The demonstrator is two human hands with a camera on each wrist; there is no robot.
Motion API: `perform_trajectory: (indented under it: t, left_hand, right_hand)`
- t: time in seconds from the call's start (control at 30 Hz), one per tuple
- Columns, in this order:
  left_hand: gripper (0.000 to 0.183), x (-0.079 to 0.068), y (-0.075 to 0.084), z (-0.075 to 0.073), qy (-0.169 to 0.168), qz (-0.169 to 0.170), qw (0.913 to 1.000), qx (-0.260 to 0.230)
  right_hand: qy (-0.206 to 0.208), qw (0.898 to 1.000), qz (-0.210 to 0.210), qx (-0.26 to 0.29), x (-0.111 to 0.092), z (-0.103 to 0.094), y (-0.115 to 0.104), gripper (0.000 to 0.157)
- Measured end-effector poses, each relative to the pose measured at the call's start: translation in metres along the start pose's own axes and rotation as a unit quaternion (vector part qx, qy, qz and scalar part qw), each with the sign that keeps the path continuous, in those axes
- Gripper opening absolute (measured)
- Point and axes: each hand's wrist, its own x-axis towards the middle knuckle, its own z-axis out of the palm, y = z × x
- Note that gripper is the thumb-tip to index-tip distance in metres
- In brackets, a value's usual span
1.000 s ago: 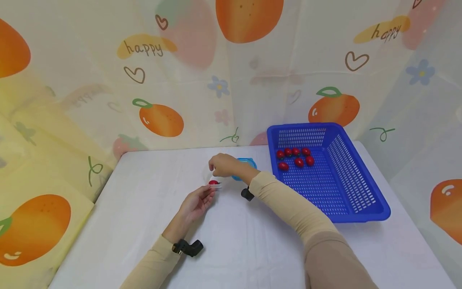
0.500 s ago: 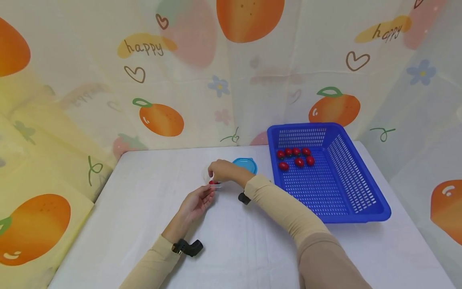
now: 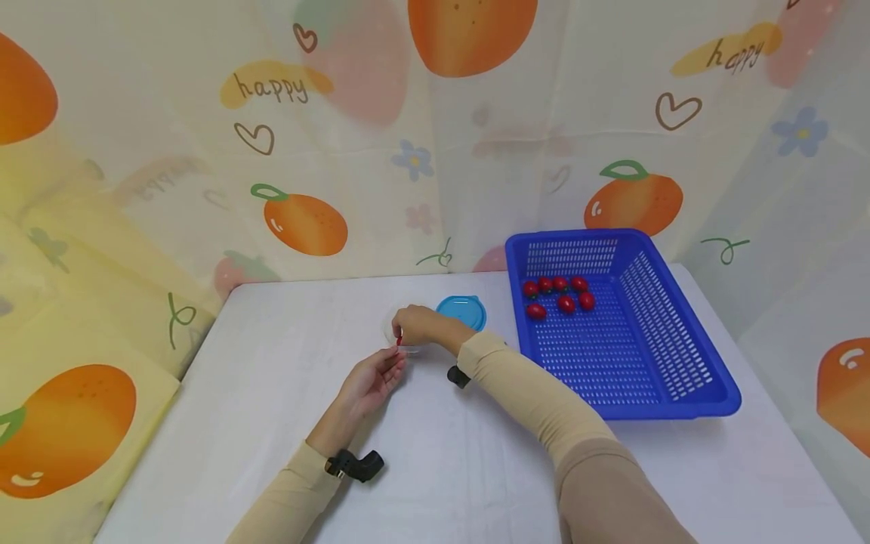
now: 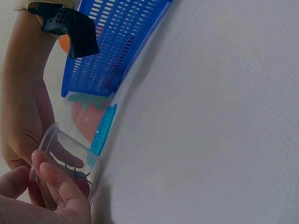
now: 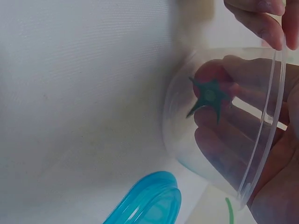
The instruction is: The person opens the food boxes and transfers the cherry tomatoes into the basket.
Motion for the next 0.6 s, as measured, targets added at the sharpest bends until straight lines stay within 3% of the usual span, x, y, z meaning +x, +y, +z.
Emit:
perform_trajectory:
  t: [0.6]
  left_hand:
    - [0.011, -0.0021, 0.0006, -0.0002, 0.007, -0.007, 0.9999, -0.009]
  right_hand:
    - [0.002, 1.0, 0.02, 0.015, -0.0007, -0.0006, 0.0003, 0.017]
